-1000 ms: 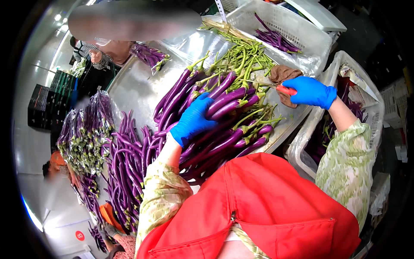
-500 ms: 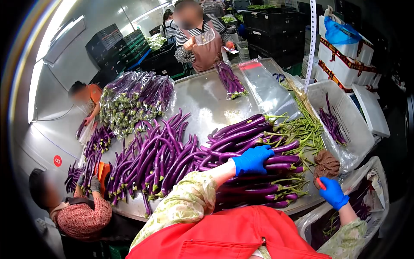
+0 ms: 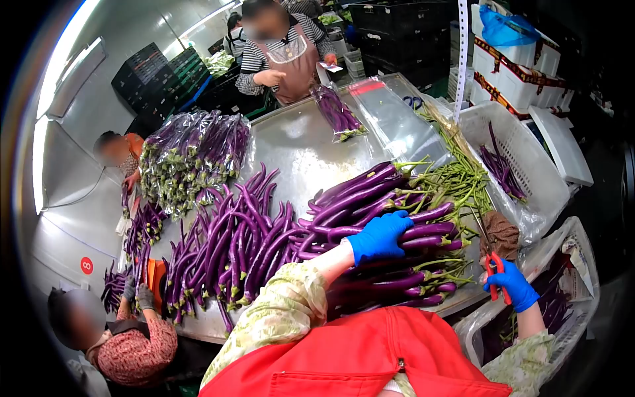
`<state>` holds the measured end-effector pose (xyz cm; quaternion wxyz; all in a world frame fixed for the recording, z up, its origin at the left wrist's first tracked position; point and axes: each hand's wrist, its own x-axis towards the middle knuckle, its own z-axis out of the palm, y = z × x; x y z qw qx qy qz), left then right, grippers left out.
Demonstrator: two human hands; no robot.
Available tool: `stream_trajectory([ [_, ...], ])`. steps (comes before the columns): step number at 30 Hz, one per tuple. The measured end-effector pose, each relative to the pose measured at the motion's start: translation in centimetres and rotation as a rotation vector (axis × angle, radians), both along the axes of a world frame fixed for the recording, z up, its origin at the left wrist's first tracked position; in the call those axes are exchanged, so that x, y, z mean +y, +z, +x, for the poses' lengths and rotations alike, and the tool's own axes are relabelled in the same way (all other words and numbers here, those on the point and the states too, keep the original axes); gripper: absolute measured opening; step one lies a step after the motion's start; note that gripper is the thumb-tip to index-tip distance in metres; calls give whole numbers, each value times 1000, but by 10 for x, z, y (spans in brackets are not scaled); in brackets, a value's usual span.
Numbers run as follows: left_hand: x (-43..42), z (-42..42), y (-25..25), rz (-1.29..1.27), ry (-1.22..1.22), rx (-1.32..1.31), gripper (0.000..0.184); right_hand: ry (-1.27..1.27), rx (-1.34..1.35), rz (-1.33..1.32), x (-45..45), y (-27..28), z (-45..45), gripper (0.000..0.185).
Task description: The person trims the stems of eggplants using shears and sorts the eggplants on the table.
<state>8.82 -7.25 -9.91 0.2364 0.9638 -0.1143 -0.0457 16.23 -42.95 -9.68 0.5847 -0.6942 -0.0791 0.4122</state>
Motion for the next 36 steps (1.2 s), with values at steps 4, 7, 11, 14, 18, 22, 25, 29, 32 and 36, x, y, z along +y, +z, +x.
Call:
stream_trajectory([
  [4,1,2,-3,-39,-5,-26,55,14,-1,-23,2,-4,1,49],
  [7,0,0,-6,-36,-5,-23,55,33,-40,-32,-1,-13,3,49],
  [11,1,1,-9,1,-2,-46,60,-10,-76,25,3,-14,4,46],
  [14,0,0,-6,16,0,-29,62,-26,-61,42,5,-17,4,44],
  [18,0,3,-5,9,-13,22,64,6,-82,23,5,-23,4,44],
  [22,0,0,-5,6,0,-5,63,-13,-78,41,9,-21,4,44],
  [25,-1,1,-3,28,0,28,64,-14,-87,56,7,-22,4,43],
  [29,1,-2,-9,3,-8,-45,65,-11,-38,48,2,-25,4,47],
  [32,-1,0,-6,47,-23,-24,65,-23,-38,74,2,-32,3,44],
  [36,-5,-5,4,24,7,20,63,-47,12,79,4,-39,6,44],
])
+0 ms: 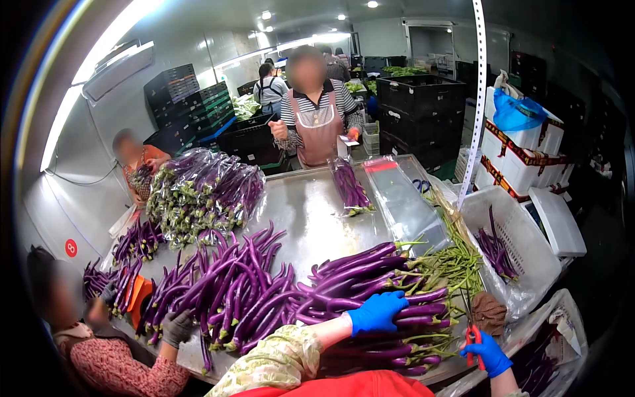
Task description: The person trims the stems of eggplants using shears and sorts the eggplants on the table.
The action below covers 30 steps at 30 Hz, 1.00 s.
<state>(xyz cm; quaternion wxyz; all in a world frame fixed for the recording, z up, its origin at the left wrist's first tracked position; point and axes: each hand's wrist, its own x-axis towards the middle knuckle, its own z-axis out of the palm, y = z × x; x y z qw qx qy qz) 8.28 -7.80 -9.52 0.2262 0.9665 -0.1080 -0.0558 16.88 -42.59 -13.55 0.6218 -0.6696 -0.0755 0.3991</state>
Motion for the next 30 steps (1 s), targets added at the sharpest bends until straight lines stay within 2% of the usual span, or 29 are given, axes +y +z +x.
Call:
stream_trajectory([
  [6,3,1,-8,-7,-13,-102,62,-4,-29,-4,11,14,-4,44],
  [9,6,4,-12,-10,-32,-93,64,-13,-23,52,8,5,-3,52],
  [11,8,4,-17,-50,-35,-219,66,-36,-54,44,6,-2,-2,58],
  [12,8,7,-15,-46,-27,-117,69,7,-74,-11,6,5,-2,61],
  [13,6,6,-13,-6,-10,-134,69,-18,-42,68,6,5,-4,60],
  [14,6,6,-15,-31,-16,-168,69,-49,-122,30,8,5,-6,50],
  [16,0,5,-4,-37,4,-81,72,-47,-71,55,7,6,-9,53],
  [17,4,6,-11,15,-21,-79,73,5,-106,-26,8,11,-10,57],
  [19,-1,6,-1,-5,1,-41,71,60,-2,-71,11,17,-14,62],
  [22,0,7,-3,-21,-3,-40,69,133,-108,-116,19,17,-16,66],
  [30,1,6,-10,-9,0,-51,68,102,-171,-136,35,17,-4,58],
])
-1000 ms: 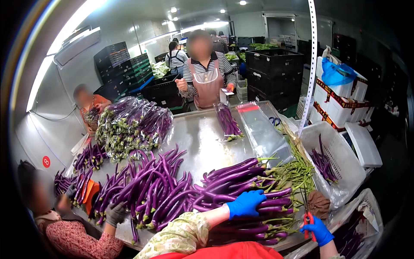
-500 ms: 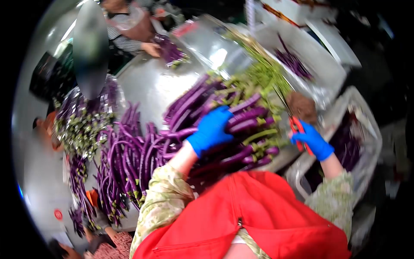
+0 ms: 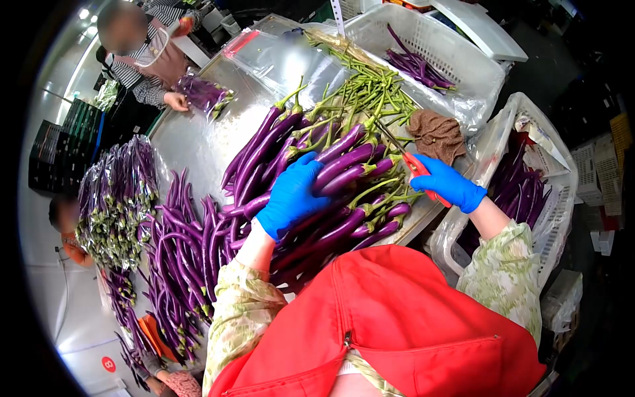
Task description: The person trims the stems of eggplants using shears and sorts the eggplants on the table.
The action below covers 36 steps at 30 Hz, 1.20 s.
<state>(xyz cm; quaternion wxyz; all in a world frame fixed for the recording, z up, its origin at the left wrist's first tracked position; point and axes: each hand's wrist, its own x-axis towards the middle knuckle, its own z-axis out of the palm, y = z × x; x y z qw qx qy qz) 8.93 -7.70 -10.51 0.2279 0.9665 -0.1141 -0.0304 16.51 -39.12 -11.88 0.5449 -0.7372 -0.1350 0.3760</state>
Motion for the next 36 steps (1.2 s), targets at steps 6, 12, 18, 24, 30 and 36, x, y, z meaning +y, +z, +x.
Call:
stream_trajectory([
  [6,-1,1,3,-29,5,9,68,31,-55,-3,4,-14,13,61],
  [12,-1,2,-2,-21,-11,-75,64,-36,-310,-15,-2,-32,9,49],
  [18,4,-3,-1,-77,-23,-185,47,-123,-139,3,2,-40,13,46],
  [24,16,-20,39,-210,171,-595,54,-363,14,358,-12,-57,21,56],
  [30,96,-80,134,-745,571,-1424,52,-368,98,339,-16,-41,8,54],
  [36,250,-212,129,-1223,820,-2064,23,-328,114,295,-6,-49,8,47],
])
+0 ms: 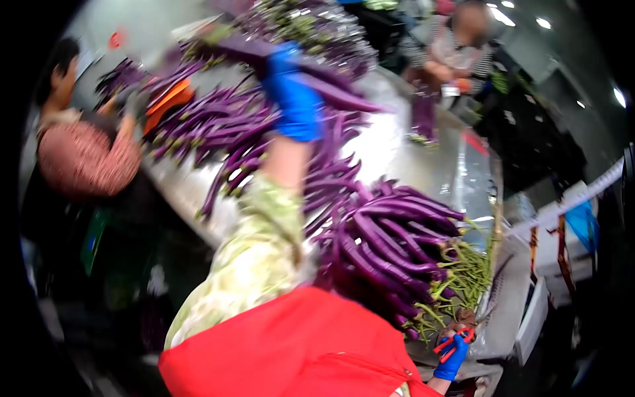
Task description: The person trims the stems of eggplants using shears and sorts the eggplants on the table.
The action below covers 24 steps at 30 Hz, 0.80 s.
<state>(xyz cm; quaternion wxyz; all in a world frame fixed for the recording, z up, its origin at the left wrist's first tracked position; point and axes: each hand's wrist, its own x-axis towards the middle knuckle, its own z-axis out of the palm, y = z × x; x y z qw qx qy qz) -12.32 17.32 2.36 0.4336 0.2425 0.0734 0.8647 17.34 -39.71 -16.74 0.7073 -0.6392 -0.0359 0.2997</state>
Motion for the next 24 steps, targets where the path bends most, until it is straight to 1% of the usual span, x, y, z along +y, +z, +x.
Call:
stream_trajectory([
  [1,38,-31,-20,-63,-69,-107,17,-15,10,24,-2,0,-1,48],
  [2,35,-56,-16,-196,-217,-135,23,-11,30,18,5,6,-8,46],
  [3,51,-82,-29,-204,-147,-17,32,-37,18,9,8,9,-11,46],
  [5,123,-140,-93,-259,-47,-172,49,-54,20,-30,14,7,-16,47],
  [6,176,-184,-161,-352,-75,-232,53,-83,-14,-13,16,4,-18,47],
  [7,205,-208,-210,-427,-33,-310,55,-91,-17,-27,19,5,-22,48],
  [8,214,-228,-256,-498,-72,-319,56,-94,-19,-45,21,10,-25,48],
  [9,218,-235,-282,-571,-106,-325,56,-92,-19,-65,24,13,-27,48],
  [11,164,-193,-234,-836,90,-235,55,-95,-24,-51,26,11,-28,48],
  [14,182,-208,-262,-930,-24,-72,55,-100,-27,-44,19,12,-32,48],
  [15,205,-230,-304,-824,-115,-39,49,-102,-28,-32,18,9,-33,48],
  [16,198,-229,-329,-787,51,285,45,-114,-55,-44,11,1,-31,49],
  [17,194,-231,-335,-728,222,606,40,-125,-45,-34,7,-2,-33,50],
  [18,174,-225,-310,-605,-71,73,35,-137,-36,-22,4,-4,-36,50],
  [19,168,-228,-309,-578,-38,147,41,-149,-27,-11,1,-7,-38,51],
  [21,97,-191,-237,-670,-33,110,52,-183,-16,23,-6,-18,-41,52],
  [23,71,-183,-202,-790,-178,-104,58,-189,5,54,-11,-25,-42,52],
  [24,75,-188,-206,-675,-281,-83,61,-205,13,35,-14,-31,-41,52],
])
